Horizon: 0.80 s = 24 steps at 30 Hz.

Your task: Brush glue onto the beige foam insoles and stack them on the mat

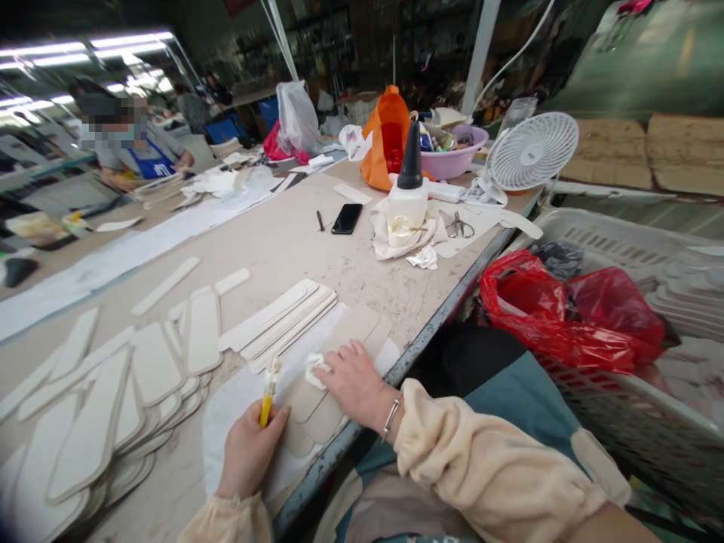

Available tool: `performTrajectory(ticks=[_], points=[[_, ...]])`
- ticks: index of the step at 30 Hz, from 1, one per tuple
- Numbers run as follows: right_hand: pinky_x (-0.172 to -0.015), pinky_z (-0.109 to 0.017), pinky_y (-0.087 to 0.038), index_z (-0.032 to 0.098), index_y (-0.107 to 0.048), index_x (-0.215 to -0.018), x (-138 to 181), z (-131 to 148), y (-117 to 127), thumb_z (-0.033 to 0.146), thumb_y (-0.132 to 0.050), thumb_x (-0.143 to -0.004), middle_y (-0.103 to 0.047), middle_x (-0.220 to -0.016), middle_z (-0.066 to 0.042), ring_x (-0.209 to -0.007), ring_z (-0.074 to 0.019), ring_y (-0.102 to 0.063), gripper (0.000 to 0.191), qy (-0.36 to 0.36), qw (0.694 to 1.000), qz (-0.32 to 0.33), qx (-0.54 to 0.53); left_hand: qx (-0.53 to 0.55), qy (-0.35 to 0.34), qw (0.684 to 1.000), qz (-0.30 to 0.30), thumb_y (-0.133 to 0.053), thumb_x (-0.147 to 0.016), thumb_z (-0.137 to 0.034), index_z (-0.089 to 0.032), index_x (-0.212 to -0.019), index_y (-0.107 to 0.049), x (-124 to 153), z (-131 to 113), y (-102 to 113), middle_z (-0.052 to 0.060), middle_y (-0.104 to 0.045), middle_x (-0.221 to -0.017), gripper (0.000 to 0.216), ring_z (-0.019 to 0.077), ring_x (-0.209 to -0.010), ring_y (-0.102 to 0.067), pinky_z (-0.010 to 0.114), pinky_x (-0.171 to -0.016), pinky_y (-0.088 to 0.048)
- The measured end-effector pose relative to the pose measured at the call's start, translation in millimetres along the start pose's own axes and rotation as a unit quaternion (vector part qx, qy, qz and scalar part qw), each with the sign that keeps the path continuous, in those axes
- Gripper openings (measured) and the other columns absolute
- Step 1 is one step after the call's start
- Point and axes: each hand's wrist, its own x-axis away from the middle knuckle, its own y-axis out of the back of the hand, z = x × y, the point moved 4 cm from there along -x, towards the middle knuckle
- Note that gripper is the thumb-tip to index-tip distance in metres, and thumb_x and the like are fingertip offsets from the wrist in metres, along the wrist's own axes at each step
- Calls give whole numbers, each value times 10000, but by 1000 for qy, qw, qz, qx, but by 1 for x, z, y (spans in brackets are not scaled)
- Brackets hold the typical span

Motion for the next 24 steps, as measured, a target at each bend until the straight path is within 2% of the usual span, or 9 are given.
performTrajectory(ticks=[5, 7, 9, 12, 14, 15, 17, 19, 24], points=[[-933, -470, -256, 298, -606, -1191, -7, -101, 26, 123, -418, -907, -595, -1064, -94, -975, -262, -467, 382, -124, 989, 6, 82, -16, 3, 1000, -4, -459, -810, -490, -246, -656, -438, 1, -3, 0, -3, -564, -577, 290, 214, -619, -561, 289, -585, -313], [-908, -460, -274, 259, -645, -1136, -7, -120, 36, 128, -414, -909, -594, -1048, -117, -972, -271, -471, 349, -186, 977, 1, 100, -14, 1, 1000, -6, -456, -809, -488, -246, -655, -438, 1, -4, 0, -5, -563, -578, 288, 213, -619, -561, 289, -587, -315], [-899, -434, -291, 237, -641, -1142, -7, -111, 39, 130, -428, -907, -584, -1058, -123, -979, -262, -469, 335, -191, 978, -19, 85, -12, -1, 1000, -9, -456, -807, -487, -246, -652, -436, 2, -4, 1, -8, -558, -573, 287, 210, -610, -557, 288, -583, -313], [-958, -431, -275, 282, -554, -1246, -6, -50, 28, 154, -442, -920, -572, -1087, -82, -997, -233, -453, 368, -56, 997, -48, 23, -9, 0, 1000, -10, -463, -799, -504, -246, -649, -440, 1, -1, 1, -13, -553, -565, 299, 206, -597, -550, 287, -575, -311], [-999, -467, -244, 275, -570, -1200, -6, -8, 13, 223, -429, -946, -582, -1004, -61, -947, -221, -453, 295, 46, 998, -39, -3, -2, 1, 1000, -9, -474, -790, -513, -246, -645, -443, 0, 1, 0, -16, -548, -558, 306, 204, -592, -545, 287, -576, -316], [-1009, -474, -237, 259, -572, -1189, -6, 6, 6, 224, -421, -949, -582, -991, -60, -939, -221, -452, 286, 74, 997, -33, -4, 3, 0, 1000, -10, -477, -787, -512, -246, -643, -443, 0, 1, 0, -18, -544, -555, 305, 202, -588, -542, 287, -576, -319], [-1018, -488, -229, 261, -582, -1163, -10, 9, -2, 235, -418, -952, -583, -1005, -58, -964, -230, -450, 268, 82, 996, -21, 1, 10, -2, 1000, -10, -479, -784, -506, -246, -639, -444, -1, 1, 0, -21, -536, -548, 300, 198, -580, -535, 286, -575, -322], [-1016, -502, -224, 262, -596, -1138, -16, -16, 0, 202, -417, -947, -586, -1032, -64, -990, -237, -453, 268, 42, 999, -9, 26, 11, -4, 1000, -9, -477, -786, -505, -245, -637, -444, -1, -1, 0, -23, -531, -544, 302, 195, -574, -530, 285, -570, -318], [-1000, -459, -245, 227, -631, -1114, -33, -120, 29, 150, -405, -933, -597, -1071, -103, -1044, -253, -476, 300, -95, 990, 7, 102, 22, -6, 999, -24, -503, -779, -485, -240, -627, -448, 1, -6, 3, -26, -523, -536, 294, 188, -566, -520, 282, -564, -312]])
